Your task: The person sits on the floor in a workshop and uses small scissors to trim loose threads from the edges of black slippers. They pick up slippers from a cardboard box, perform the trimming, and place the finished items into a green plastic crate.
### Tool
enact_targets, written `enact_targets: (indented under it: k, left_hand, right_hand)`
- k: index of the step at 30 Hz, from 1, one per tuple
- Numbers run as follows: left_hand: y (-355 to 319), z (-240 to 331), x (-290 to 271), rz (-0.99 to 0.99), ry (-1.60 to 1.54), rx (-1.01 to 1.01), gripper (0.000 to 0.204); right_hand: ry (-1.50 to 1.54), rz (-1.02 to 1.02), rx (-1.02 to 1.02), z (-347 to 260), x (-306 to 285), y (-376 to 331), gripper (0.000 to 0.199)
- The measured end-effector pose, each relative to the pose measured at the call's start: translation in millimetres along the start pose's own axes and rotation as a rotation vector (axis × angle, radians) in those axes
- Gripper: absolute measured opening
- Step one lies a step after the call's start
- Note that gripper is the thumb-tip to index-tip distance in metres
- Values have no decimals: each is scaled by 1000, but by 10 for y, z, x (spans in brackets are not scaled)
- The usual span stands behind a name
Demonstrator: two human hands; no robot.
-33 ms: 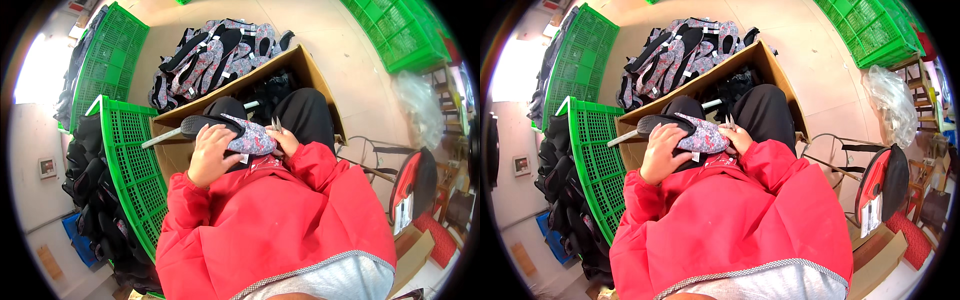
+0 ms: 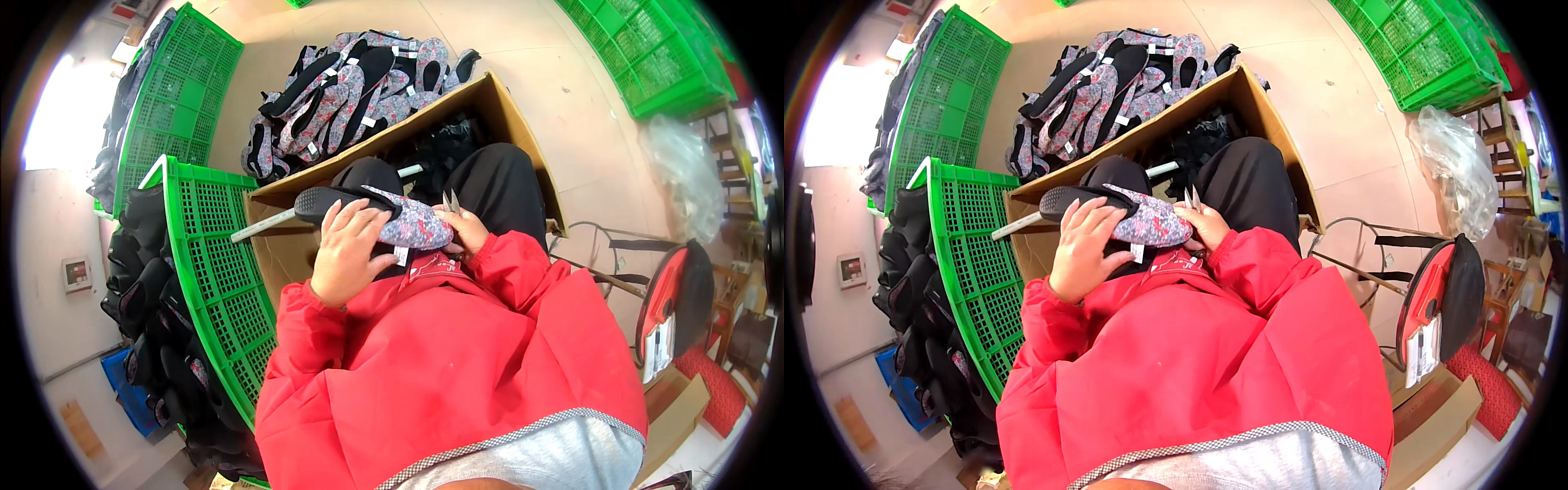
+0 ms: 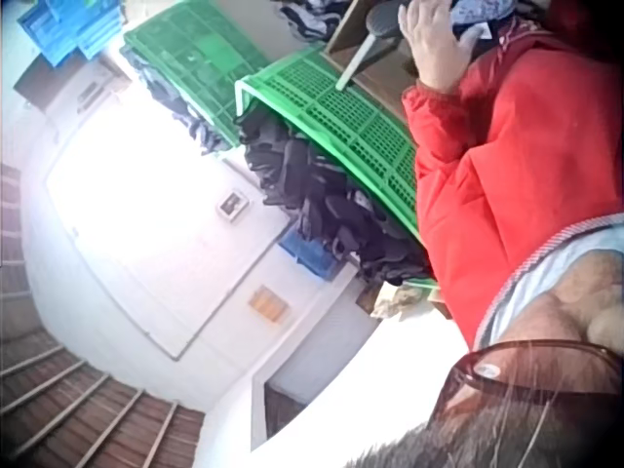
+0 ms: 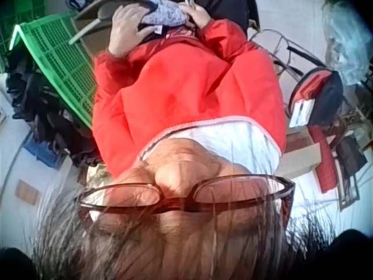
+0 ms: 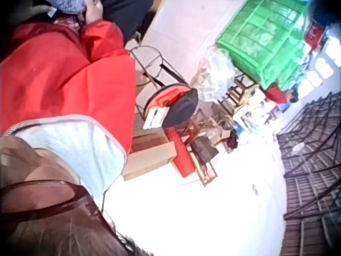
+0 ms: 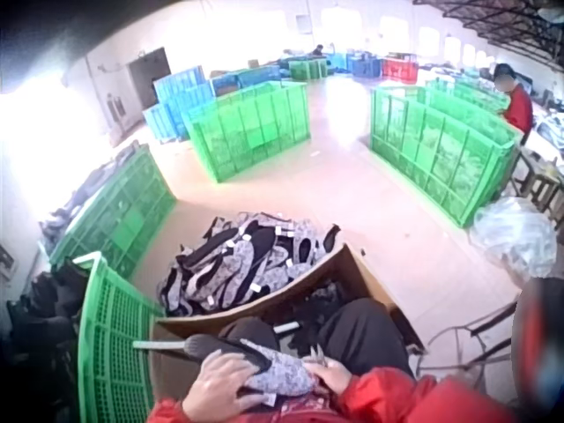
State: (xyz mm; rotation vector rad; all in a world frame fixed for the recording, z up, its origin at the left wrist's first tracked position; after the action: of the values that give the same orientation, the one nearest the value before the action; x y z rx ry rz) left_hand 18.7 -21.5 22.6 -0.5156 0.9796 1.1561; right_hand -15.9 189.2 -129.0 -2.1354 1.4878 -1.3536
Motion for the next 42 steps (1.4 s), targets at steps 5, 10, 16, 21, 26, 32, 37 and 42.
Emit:
enact_targets:
  k: [5, 10, 16, 21, 26, 32, 37, 42]
  left_hand:
    - [76, -60, 78, 130, 113, 170, 36]
    - [170, -8, -21, 157, 0, 21, 29]
    - [159, -115, 3, 136, -59, -140, 29]
    - [152, -120, 27, 135, -79, -166, 29]
    - [154, -136, 63, 162, -57, -167, 28]
    - [180, 25, 194, 203, 63, -213, 23]
    - [158, 178, 305, 175, 217, -231, 27]
    - [164, 195, 342, 183, 245, -224, 29]
  right_hand:
    - [61, -249, 15, -56, -79, -44, 16]
    - [123, -88, 43, -37, -95, -46, 13]
    - [100, -108, 56, -65, -68, -70, 14]
    - [104, -72, 7, -52, -98, -65, 13]
    - [-100, 63, -352, -88, -15, -118, 14]
    - [-426, 270, -626, -223, 412, -214, 21]
    - [-637, 444, -622, -259, 419, -116, 23]
    - [-730, 476, -685, -291, 401, -48, 19]
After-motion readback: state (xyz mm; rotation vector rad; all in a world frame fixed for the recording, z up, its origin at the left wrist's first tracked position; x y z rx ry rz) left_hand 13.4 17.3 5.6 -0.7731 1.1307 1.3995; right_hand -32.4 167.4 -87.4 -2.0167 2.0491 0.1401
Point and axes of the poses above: each hand's wrist, its own y-axis towards the middle knuckle, its own x-axis out of the palm, z = x × y, the point moved 1 cm from there along y, towards the middle knuckle, and after that the axes turned 9 degrees about -y, right-handed, at the moved point
